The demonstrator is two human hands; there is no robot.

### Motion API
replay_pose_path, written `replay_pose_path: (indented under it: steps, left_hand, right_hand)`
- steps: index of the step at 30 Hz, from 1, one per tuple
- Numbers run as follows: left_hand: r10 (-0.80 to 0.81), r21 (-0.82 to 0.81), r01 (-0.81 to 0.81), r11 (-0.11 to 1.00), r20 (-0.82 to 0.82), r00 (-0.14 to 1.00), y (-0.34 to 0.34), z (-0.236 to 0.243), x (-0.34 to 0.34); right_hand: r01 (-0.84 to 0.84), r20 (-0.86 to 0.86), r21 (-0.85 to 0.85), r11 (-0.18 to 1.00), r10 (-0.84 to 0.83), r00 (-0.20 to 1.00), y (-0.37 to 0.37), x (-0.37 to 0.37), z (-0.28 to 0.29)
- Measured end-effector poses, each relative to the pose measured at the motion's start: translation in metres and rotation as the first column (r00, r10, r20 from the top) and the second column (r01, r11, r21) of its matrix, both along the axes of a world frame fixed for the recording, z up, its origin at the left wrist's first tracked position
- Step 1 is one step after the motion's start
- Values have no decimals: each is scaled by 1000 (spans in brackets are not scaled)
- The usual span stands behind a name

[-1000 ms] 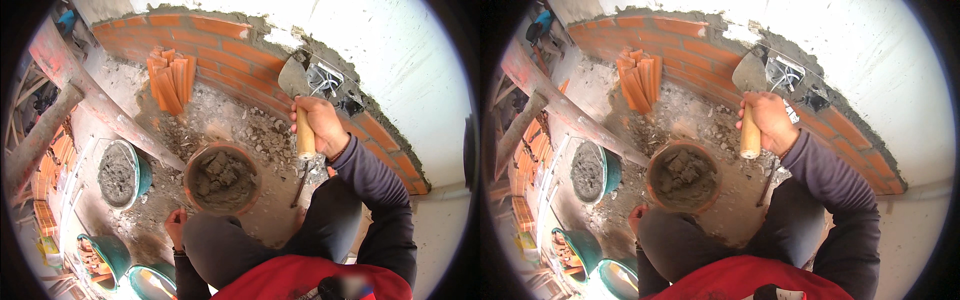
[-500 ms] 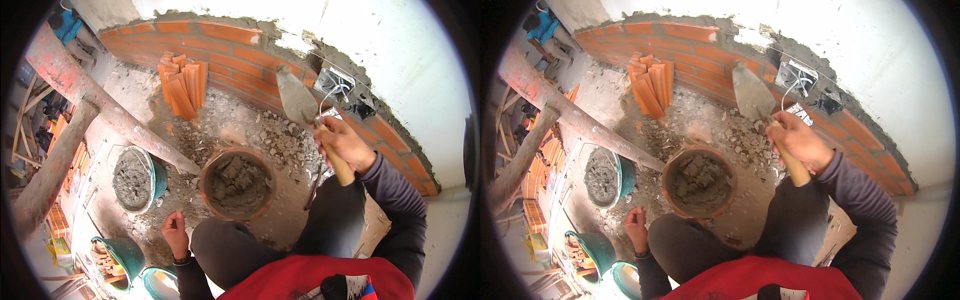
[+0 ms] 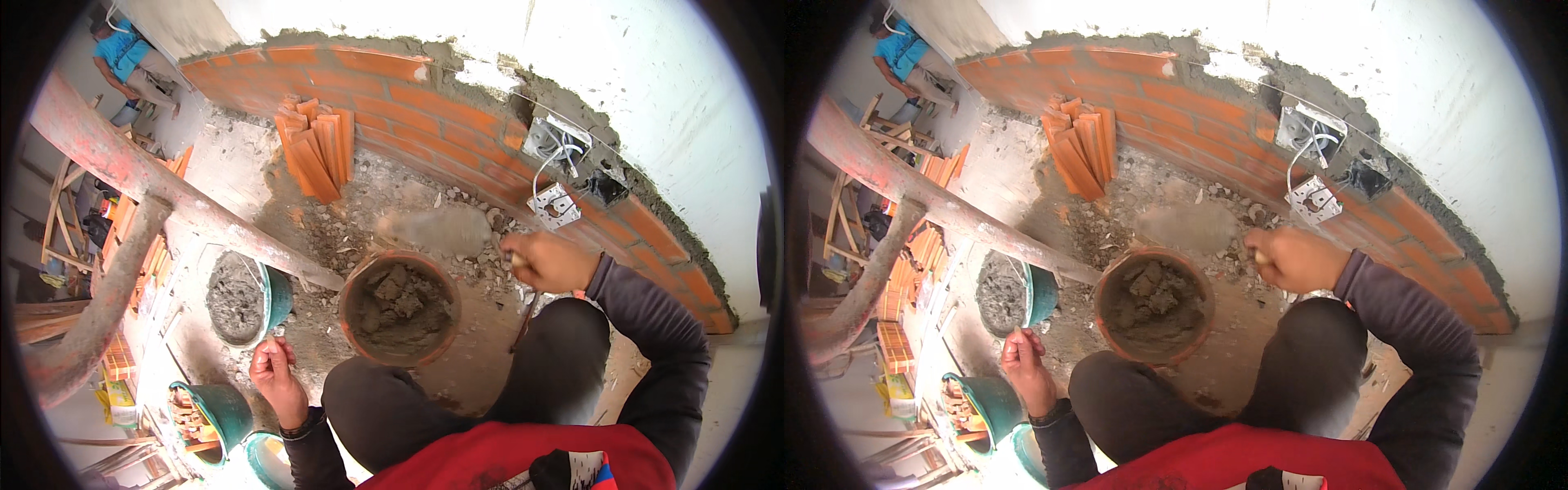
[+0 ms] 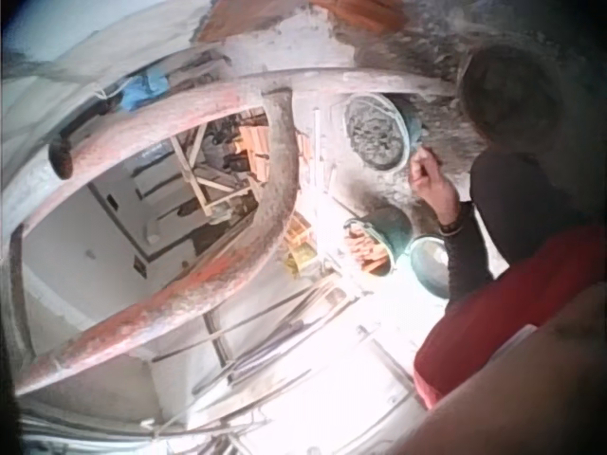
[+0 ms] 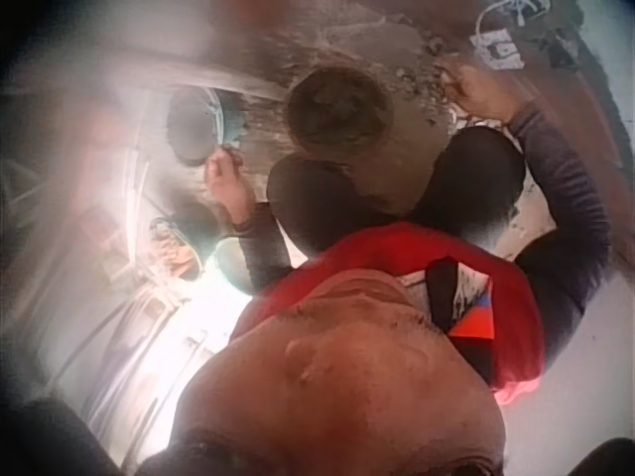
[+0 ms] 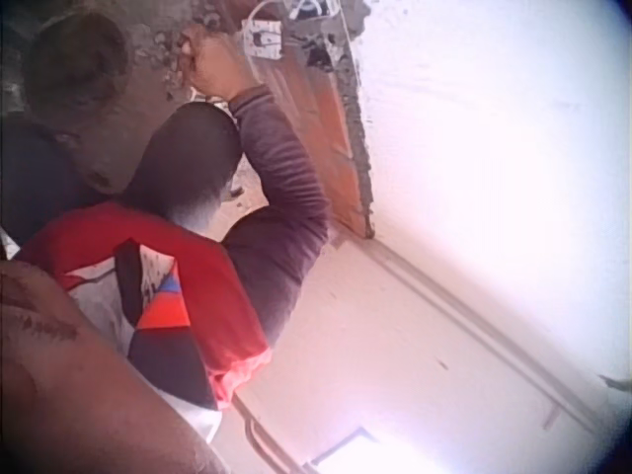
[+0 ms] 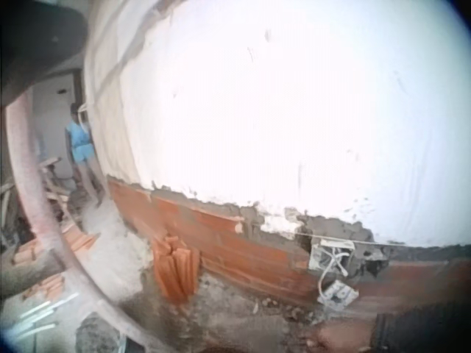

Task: The person applies mortar to an exposed brick wall using a trowel and then places a brick by hand. They handle mortar from a bucket and work in the area around an electrical box.

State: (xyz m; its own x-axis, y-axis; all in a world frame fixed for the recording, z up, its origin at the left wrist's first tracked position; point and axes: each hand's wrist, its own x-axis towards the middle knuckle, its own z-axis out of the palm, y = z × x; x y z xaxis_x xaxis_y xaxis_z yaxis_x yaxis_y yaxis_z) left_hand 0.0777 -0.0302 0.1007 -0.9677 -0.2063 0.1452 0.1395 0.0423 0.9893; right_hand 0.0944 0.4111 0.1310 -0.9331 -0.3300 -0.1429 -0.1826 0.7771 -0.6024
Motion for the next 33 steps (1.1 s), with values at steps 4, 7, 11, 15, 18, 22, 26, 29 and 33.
replay_pose_path:
  steps: [4, 7, 11, 15, 18, 22, 26, 29, 33]
  left_hand:
    - [-62, 225, 85, 971, -106, 992, 42, 49, -5]
    - [-139, 320, 178, 931, -140, 980, 82, 81, -9]
    - [-258, 449, 284, 847, -119, 959, 128, 100, -24]
    - [-244, 401, 271, 875, -117, 963, 146, 79, -39]
    - [-219, 271, 213, 939, -8, 976, 136, 47, -47]
    - [-228, 192, 211, 959, 71, 971, 127, 37, -53]
    - [-265, 163, 251, 954, 68, 962, 126, 37, -53]
    - [-286, 115, 280, 953, 40, 957, 124, 35, -51]
    - [-296, 138, 285, 948, 62, 953, 124, 38, -49]
  right_hand:
    - [533, 434, -379, 757, -363, 825, -20, -24, 28]
    - [708, 593, -620, 339, -388, 705, -37, -40, 25]
    - [700, 614, -706, 103, -404, 678, -62, -55, 16]
    - [670, 555, -737, 92, -482, 677, -70, -65, 20]
    - [725, 619, -689, 3, -517, 590, -78, -67, 31]
    - [741, 639, -671, 21, -491, 592, -82, -71, 33]
    - [731, 651, -683, -11, -464, 601, -89, -90, 35]
    - [704, 640, -708, -63, -479, 601, -100, -98, 32]
    - [665, 625, -737, -121, -499, 601, -115, -114, 27]
